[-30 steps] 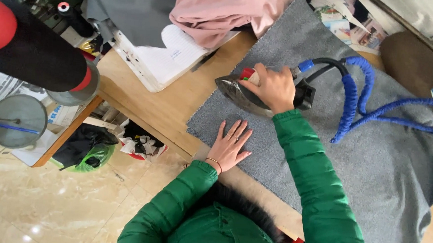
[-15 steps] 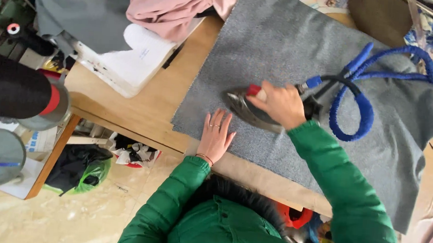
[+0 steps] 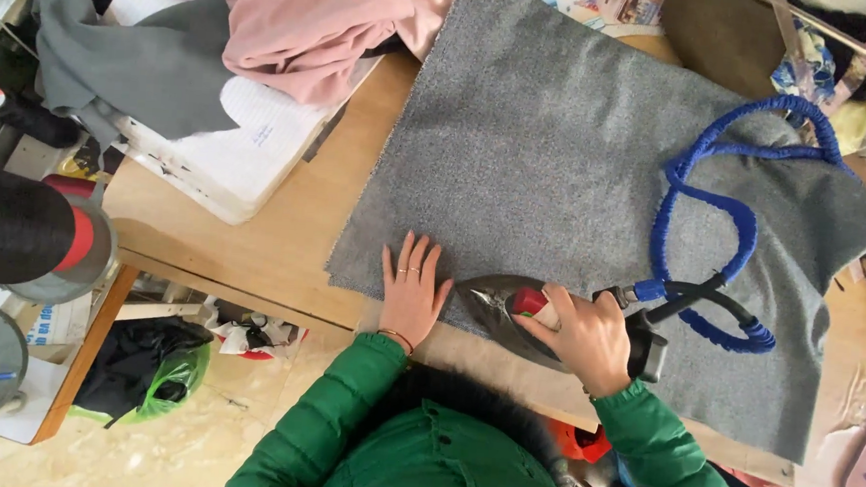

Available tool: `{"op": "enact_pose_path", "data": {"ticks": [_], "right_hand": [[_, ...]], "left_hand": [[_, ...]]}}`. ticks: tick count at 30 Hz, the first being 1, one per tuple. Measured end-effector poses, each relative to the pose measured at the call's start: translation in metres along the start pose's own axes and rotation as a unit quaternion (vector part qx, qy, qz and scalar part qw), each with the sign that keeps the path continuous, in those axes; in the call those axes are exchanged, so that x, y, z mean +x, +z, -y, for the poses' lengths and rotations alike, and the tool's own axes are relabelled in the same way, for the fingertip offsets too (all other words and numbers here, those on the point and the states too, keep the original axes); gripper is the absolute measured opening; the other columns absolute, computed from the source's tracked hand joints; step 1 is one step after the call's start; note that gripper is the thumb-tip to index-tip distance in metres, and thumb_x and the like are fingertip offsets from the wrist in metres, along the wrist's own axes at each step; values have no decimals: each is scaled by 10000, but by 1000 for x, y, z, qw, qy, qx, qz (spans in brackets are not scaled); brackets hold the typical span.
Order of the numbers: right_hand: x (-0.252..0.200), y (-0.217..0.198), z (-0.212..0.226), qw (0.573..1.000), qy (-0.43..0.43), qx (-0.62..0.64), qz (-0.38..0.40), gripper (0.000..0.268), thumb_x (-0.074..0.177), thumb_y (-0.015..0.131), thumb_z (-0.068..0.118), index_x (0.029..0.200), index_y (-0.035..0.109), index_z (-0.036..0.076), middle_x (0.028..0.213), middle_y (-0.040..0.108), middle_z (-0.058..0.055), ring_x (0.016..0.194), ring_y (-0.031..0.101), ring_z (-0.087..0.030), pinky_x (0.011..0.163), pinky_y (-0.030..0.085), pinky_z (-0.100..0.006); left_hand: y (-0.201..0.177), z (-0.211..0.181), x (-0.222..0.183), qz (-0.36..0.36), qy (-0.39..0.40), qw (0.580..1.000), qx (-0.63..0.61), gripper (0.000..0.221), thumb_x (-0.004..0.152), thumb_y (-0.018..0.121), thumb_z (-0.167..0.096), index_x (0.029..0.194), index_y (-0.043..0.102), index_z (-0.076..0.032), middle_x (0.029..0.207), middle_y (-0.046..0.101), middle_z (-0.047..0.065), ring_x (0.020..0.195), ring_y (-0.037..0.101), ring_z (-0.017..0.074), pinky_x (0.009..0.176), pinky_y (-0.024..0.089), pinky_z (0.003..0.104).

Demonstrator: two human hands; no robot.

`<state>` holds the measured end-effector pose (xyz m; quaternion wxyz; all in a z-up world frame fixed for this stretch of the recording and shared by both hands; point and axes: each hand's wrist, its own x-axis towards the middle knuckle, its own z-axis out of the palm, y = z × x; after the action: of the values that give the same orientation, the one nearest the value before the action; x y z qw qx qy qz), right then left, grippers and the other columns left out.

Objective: Ironing a square piece of grey fabric on a workbench using a steam iron to remove wrinkles.

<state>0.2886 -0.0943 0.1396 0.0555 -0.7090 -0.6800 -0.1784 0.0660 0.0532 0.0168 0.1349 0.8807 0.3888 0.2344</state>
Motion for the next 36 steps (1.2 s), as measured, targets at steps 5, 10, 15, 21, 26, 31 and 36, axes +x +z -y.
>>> {"op": "enact_pose_path", "data": {"ticks": [5, 10, 15, 21, 26, 31, 36], "right_hand": [[27, 9, -4, 1000, 7, -23, -14, 510, 817, 699, 713, 930, 648, 219, 521, 600, 4, 498, 641, -166, 667, 464, -300], [91, 28, -20, 998, 9, -58, -34, 562, 879, 595, 782, 778, 571, 230, 475, 606, -17, 482, 665, -194, 740, 476, -316], [169, 72, -49, 987, -9, -100, -127, 565, 899, 605, 785, 785, 592, 233, 481, 609, -52, 502, 681, -246, 781, 503, -338], [242, 112, -48, 982, -11, -85, -166, 573, 937, 634, 737, 749, 549, 202, 412, 510, -25, 420, 617, -203, 856, 521, -350], [273, 126, -31, 992, -30, -35, -120, 597, 1001, 594, 727, 884, 645, 144, 442, 536, -53, 438, 625, -231, 864, 514, -402], [291, 139, -23, 993, -7, -29, -115, 679, 928, 545, 864, 844, 587, 192, 536, 647, -66, 509, 687, -268, 772, 478, -381], [293, 140, -27, 992, -22, -59, -112, 667, 981, 520, 844, 798, 564, 204, 537, 650, -65, 508, 692, -266, 722, 468, -382]], "left_hand": [[2, -1, 1, 8, -5, 1000, 21, 542, 1051, 476, -471, 1447, 442, -102, 1545, 388, 154, 1552, 225, 346, 1227, 112, 655], [5, -2, 2, 7, -2, 999, 37, 545, 1041, 480, -493, 1431, 468, -113, 1544, 407, 153, 1537, 275, 337, 1223, 122, 659], [9, 0, 2, -10, 11, 999, 52, 519, 1027, 499, -474, 1393, 520, -107, 1541, 420, 164, 1525, 301, 341, 1217, 139, 668], [8, -2, 2, -46, 9, 998, 44, 501, 992, 551, -463, 1349, 560, -112, 1504, 469, 157, 1494, 366, 336, 1204, 194, 677], [12, -1, 1, -18, -3, 999, 43, 517, 1001, 551, -456, 1379, 546, -104, 1512, 454, 165, 1504, 335, 349, 1209, 167, 674], [15, 0, 2, -26, -2, 998, 48, 532, 994, 568, -473, 1378, 558, -106, 1519, 444, 164, 1507, 327, 353, 1205, 186, 669], [19, 1, 0, -10, -2, 999, 53, 534, 1006, 544, -477, 1402, 534, -119, 1526, 429, 161, 1499, 327, 357, 1198, 182, 682]]}}
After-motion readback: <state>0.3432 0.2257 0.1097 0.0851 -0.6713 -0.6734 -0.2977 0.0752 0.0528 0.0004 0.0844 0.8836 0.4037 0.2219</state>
